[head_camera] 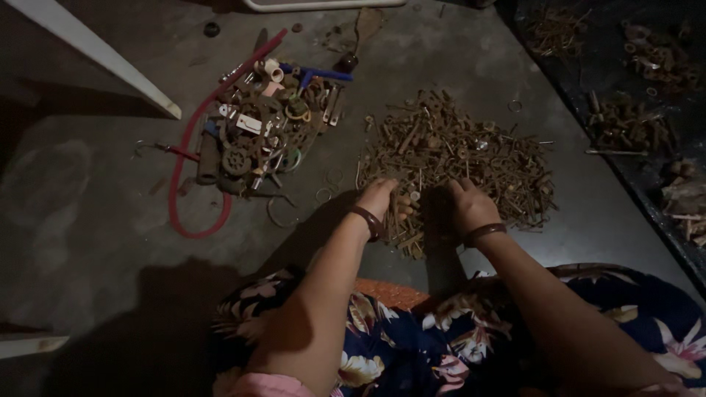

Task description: The person sorts through a pile of rusty metal hardware on the floor by hand, picking up individual bolts and washers and placing them onto separate piles or a plastic sheet.

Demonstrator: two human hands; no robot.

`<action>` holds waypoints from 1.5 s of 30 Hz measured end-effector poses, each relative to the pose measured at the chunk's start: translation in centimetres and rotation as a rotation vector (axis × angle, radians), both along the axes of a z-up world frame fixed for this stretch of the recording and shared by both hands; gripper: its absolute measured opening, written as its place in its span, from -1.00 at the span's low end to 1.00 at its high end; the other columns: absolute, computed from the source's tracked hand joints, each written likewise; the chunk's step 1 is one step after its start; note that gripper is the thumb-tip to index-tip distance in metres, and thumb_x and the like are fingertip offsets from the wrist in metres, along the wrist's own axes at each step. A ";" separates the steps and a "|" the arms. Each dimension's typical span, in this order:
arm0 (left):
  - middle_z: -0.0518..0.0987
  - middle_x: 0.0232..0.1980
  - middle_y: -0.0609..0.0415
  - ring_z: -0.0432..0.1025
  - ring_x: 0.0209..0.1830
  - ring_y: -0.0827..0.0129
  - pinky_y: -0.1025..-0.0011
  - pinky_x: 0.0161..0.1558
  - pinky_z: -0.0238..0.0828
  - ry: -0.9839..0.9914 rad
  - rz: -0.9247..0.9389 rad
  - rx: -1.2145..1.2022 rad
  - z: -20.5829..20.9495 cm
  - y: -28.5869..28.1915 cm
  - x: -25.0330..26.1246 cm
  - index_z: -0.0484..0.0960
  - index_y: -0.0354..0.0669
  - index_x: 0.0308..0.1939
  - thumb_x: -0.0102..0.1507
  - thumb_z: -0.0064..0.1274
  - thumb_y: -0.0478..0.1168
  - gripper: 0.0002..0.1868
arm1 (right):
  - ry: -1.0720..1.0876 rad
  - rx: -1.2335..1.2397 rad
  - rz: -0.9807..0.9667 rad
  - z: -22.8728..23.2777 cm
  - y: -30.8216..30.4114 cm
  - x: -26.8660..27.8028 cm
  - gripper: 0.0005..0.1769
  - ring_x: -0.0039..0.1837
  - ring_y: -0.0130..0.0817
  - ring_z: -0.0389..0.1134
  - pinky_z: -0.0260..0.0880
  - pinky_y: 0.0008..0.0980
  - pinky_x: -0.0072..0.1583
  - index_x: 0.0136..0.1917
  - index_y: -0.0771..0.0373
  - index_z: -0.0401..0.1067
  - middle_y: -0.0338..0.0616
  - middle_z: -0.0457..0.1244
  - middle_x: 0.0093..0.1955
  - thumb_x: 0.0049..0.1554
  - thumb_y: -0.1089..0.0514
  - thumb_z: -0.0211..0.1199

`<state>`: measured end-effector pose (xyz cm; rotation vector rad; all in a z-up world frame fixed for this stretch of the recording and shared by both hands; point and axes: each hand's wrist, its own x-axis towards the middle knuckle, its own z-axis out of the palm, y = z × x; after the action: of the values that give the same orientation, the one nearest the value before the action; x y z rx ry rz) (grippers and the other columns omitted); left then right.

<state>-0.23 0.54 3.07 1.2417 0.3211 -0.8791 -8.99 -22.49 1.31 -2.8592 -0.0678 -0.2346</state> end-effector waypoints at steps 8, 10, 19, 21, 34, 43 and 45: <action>0.64 -0.24 -0.09 0.56 -0.41 0.25 0.33 -0.39 0.55 -0.006 -0.001 0.001 0.3 0.1 0.1 0.20 -0.12 0.49 0.46 -0.21 -0.05 -0.46 | 0.064 0.989 -0.216 0.5 -3.0 2.2 -0.43 0.18 -0.20 0.42 0.53 -0.25 0.12 0.28 0.12 0.28 -0.06 0.28 0.09 0.06 0.37 0.38; 0.64 -0.24 -0.10 0.56 -0.39 0.22 0.32 -0.39 0.55 0.020 0.011 -0.023 0.1 0.0 0.2 0.21 -0.10 0.49 0.46 -0.20 -0.04 -0.46 | 0.113 1.050 -0.280 2.0 -3.3 1.8 -0.42 0.15 -0.25 0.41 0.54 -0.27 0.09 0.26 0.14 0.27 -0.12 0.29 0.10 0.04 0.39 0.39; 0.54 0.10 0.02 0.54 -0.12 0.24 0.12 0.00 0.43 -0.034 -0.093 0.015 -4.4 -1.5 1.1 0.21 -0.14 0.56 0.51 -0.14 0.07 -0.38 | 0.231 1.398 -0.171 8.8 1.1 -1.1 -0.52 0.06 -0.37 0.39 0.48 -0.34 -0.02 0.30 0.13 0.26 -0.20 0.31 0.12 0.14 0.38 0.22; 0.44 0.23 0.08 0.44 0.07 0.30 0.05 0.22 0.24 -0.102 -0.143 0.125 -4.5 -1.4 1.1 0.12 -0.05 0.64 0.56 -0.10 0.13 -0.33 | 0.189 1.366 -0.142 8.0 0.5 -1.0 -0.56 0.05 -0.36 0.39 0.46 -0.32 -0.04 0.27 0.17 0.26 -0.17 0.31 0.10 0.16 0.39 0.23; 0.03 0.66 -0.11 -0.02 0.64 0.08 0.13 0.51 -0.02 -0.042 -0.027 0.026 -0.6 -1.1 -0.7 0.10 -0.05 0.59 0.40 -0.21 0.09 -0.29 | 0.496 0.936 -0.067 3.3 3.5 -2.6 -0.48 0.13 -0.20 0.48 0.52 -0.22 0.11 0.32 0.16 0.26 0.03 0.43 0.13 0.12 0.25 0.32; 0.26 0.57 -0.19 0.18 0.55 0.01 0.10 0.43 0.12 -0.091 -0.016 -0.023 -2.9 -1.4 0.3 0.26 -0.10 0.49 0.38 -0.17 0.06 -0.37 | 0.380 0.933 -0.375 6.7 1.1 -1.7 -0.51 0.19 -0.10 0.47 0.52 -0.07 0.17 0.36 0.28 0.32 0.03 0.41 0.22 0.19 0.17 0.30; 0.32 0.54 -0.25 0.23 0.52 -0.02 0.09 0.40 0.17 -0.130 -0.005 -0.099 -3.8 -1.8 0.6 0.31 -0.17 0.46 0.38 -0.14 0.04 -0.38 | 0.397 0.882 -0.363 5.9 1.9 -1.9 -0.51 0.20 -0.15 0.47 0.53 -0.14 0.21 0.34 0.26 0.34 0.02 0.42 0.21 0.17 0.16 0.34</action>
<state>0.40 -1.30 -0.72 1.2018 0.1690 -0.8049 -10.87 -20.55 7.19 -1.9641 0.5043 0.1998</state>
